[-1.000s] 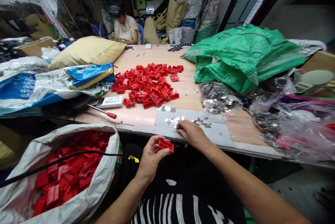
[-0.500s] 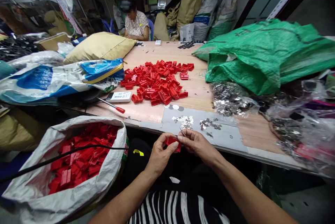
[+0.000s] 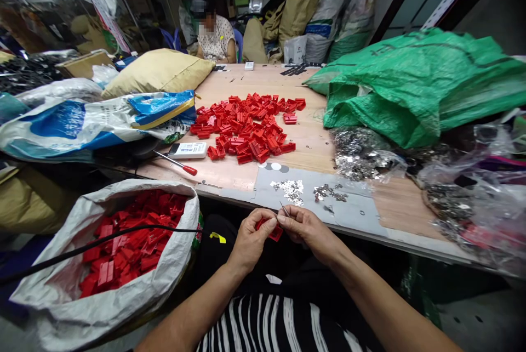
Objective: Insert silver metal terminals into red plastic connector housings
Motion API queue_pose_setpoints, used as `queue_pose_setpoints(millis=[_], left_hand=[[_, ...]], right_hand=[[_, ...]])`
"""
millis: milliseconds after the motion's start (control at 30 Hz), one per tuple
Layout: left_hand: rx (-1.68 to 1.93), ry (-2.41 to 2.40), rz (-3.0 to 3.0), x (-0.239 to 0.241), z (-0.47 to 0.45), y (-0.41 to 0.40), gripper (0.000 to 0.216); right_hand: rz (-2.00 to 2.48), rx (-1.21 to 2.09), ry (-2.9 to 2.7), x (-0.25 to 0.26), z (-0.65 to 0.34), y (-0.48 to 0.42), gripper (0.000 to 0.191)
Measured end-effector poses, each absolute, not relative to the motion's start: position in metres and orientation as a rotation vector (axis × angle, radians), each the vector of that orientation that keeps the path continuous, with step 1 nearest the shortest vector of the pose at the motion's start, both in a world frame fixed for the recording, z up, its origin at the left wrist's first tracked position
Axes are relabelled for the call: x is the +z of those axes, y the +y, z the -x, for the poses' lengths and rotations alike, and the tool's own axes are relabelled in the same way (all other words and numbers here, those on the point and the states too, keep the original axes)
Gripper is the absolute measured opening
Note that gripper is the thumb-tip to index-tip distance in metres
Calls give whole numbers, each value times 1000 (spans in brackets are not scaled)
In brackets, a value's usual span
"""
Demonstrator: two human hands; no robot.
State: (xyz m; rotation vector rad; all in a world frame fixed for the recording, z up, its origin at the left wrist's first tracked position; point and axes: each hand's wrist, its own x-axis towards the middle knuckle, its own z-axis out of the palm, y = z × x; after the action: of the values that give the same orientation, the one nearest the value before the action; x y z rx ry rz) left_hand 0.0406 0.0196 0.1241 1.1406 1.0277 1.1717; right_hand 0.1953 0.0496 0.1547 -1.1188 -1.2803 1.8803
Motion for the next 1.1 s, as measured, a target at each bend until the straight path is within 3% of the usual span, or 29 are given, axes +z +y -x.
queue_pose_setpoints(millis=[233,433,800,1100], left_hand=[[1192,956,-1055,119,-43,17,22],[1149,1041,-1009,124,-40,16,32],[1349,1399,-1934,117,-35,15,48],[1287,1312,-2023,126,-38,11,30]], right_hand=[[1116,1856,-1361,152,-197,50,41],[1354,1357,-1577,146,-207,53,41],[1468,1107,-1654,128,-197,38,35],[1459,1175,-1588,123,-193,40,35]])
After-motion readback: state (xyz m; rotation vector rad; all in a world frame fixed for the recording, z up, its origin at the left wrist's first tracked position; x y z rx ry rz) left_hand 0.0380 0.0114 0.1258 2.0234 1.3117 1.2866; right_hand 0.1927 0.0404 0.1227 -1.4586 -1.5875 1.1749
